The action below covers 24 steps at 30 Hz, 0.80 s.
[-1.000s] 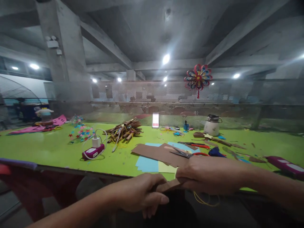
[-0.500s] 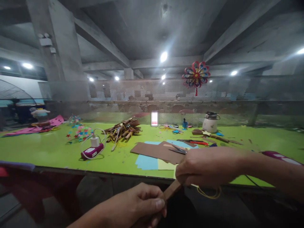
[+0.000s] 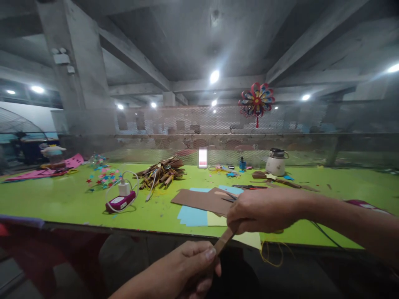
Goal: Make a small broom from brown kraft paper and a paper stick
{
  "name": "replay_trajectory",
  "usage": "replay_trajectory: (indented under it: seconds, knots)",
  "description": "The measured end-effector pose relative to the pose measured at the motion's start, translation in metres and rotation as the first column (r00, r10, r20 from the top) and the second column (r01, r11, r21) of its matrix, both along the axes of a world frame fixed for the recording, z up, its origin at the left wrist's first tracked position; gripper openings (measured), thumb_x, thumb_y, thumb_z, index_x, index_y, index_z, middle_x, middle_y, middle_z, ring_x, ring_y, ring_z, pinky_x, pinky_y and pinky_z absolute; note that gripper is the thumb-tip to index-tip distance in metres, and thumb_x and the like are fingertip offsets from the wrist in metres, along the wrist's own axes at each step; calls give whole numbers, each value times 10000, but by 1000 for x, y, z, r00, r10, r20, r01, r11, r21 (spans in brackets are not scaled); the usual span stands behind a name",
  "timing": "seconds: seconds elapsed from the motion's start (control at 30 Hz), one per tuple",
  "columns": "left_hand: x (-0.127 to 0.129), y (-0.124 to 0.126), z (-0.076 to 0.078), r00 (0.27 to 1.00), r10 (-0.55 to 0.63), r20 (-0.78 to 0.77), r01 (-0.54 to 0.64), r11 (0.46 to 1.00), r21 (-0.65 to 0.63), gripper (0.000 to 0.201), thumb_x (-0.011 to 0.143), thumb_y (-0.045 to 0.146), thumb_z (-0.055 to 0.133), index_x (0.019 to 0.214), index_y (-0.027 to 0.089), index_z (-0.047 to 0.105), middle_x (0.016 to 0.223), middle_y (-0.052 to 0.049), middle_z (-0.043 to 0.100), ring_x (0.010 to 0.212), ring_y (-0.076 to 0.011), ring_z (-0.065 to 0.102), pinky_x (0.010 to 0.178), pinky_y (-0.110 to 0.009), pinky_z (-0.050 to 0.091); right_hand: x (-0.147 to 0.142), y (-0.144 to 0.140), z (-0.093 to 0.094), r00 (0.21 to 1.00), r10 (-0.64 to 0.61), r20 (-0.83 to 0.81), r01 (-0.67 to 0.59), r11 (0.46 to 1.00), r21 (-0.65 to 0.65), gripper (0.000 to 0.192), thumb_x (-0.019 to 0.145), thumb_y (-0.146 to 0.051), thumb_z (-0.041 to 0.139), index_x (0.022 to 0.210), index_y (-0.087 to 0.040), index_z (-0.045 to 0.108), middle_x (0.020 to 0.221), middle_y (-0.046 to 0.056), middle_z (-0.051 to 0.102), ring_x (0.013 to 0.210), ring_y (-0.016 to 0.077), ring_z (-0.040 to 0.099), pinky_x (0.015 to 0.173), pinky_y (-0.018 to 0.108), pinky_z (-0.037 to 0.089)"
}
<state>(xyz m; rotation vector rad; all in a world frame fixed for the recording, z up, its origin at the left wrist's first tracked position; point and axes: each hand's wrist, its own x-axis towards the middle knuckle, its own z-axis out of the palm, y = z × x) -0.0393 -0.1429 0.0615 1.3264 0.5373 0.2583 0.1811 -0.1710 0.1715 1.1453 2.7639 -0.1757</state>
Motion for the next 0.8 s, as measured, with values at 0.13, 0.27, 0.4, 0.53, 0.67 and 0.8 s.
replay_trajectory:
  seconds: [0.13,0.27,0.4,0.53,0.67,0.8]
  knots:
    - [3,3,-4,1000,24,7,-25,997,71,343,863,500,467,836,166,538,559,54,366,437,-58,262,423,-218,162,10,13,-4,993,-73,-96,68,996,-53,196,799,-207,589,979,-193,664,705,-19,618,562,91,462,494,198,310]
    - [4,5,-9,996,71,48,-78,982,169,375,851,541,449,833,171,510,534,61,366,417,-63,262,403,-222,160,31,25,1,972,-164,-166,153,985,-76,408,766,-390,659,1103,-161,645,636,-31,562,514,81,451,465,192,309]
    - [4,5,-14,985,173,14,-172,962,212,393,850,554,440,843,166,509,526,58,409,402,-54,266,404,-217,139,55,32,7,941,-208,-265,185,977,-110,414,841,-471,549,1079,-158,677,606,-26,524,517,81,420,466,203,301]
    - [3,11,-20,974,217,61,-225,955,195,358,880,500,432,867,155,525,546,28,503,414,-48,309,419,-206,135,70,33,3,895,-259,-364,256,965,-55,349,844,-422,548,995,-154,714,564,-26,525,492,78,388,467,219,289]
    - [2,18,-25,945,295,141,-309,946,94,331,866,474,492,867,148,552,548,58,417,438,-39,271,424,-192,135,83,29,0,821,-303,-485,333,943,-25,332,842,-416,541,945,-167,734,766,39,684,650,133,556,600,263,417]
    - [2,18,-30,931,323,171,-338,939,61,331,855,477,509,863,149,555,561,60,402,446,-41,263,431,-194,156,94,20,-3,800,-340,-494,386,922,-10,351,851,-449,520,931,-184,737,733,31,687,641,149,580,581,271,425]
